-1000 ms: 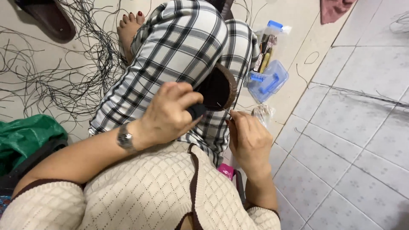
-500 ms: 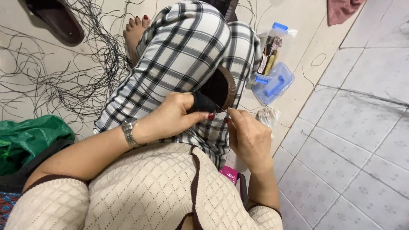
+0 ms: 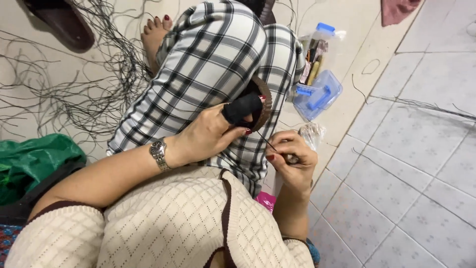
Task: The person sits on the floor and sews a brown shoe using a needle and black thread. They repeatedly insert the needle into the shoe's sole and pull the thread through to secure it. The person adjusts the shoe's position and pulls the thread taut during the process.
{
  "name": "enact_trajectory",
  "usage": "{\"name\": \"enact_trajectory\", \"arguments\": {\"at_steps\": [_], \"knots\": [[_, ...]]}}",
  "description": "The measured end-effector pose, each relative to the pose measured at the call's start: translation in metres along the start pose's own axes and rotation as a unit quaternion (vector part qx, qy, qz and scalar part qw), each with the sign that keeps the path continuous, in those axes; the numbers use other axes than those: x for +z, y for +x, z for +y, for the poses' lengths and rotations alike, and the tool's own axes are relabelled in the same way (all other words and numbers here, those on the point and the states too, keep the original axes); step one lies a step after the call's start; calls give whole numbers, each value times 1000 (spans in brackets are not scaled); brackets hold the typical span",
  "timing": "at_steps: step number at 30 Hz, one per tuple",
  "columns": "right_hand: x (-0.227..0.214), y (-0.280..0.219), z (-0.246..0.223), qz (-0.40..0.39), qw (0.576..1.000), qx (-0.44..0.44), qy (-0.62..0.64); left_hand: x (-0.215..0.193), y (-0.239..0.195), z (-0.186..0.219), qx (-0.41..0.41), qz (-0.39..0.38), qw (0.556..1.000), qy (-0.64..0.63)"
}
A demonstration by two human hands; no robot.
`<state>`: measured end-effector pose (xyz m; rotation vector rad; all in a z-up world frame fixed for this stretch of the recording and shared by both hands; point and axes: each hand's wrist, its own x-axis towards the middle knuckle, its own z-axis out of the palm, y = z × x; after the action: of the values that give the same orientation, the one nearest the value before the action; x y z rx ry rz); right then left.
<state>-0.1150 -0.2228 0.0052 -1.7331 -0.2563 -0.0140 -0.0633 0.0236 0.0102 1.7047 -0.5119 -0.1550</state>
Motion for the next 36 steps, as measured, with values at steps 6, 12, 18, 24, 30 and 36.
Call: {"name": "enact_trajectory", "arguments": {"at_steps": [6,12,18,24,30,36], "knots": [[9,18,-16,37,997,-44,-48,7,3,-5,20,13,1000,0],[-15,6,7,-40,987,30,154,21,3,-17,11,15,1000,-11],[-52,9,31,-20,997,22,-67,22,8,-22,15,-11,997,75],[7,28,-10,-177,983,24,42,-31,0,30,-117,-123,981,90],[-23,7,5,83,956,-140,-244,-56,-5,-3,27,98,983,150],[-232,-77,-16,594,794,-93,91,-176,-36,-56,-84,179,760,619]]}}
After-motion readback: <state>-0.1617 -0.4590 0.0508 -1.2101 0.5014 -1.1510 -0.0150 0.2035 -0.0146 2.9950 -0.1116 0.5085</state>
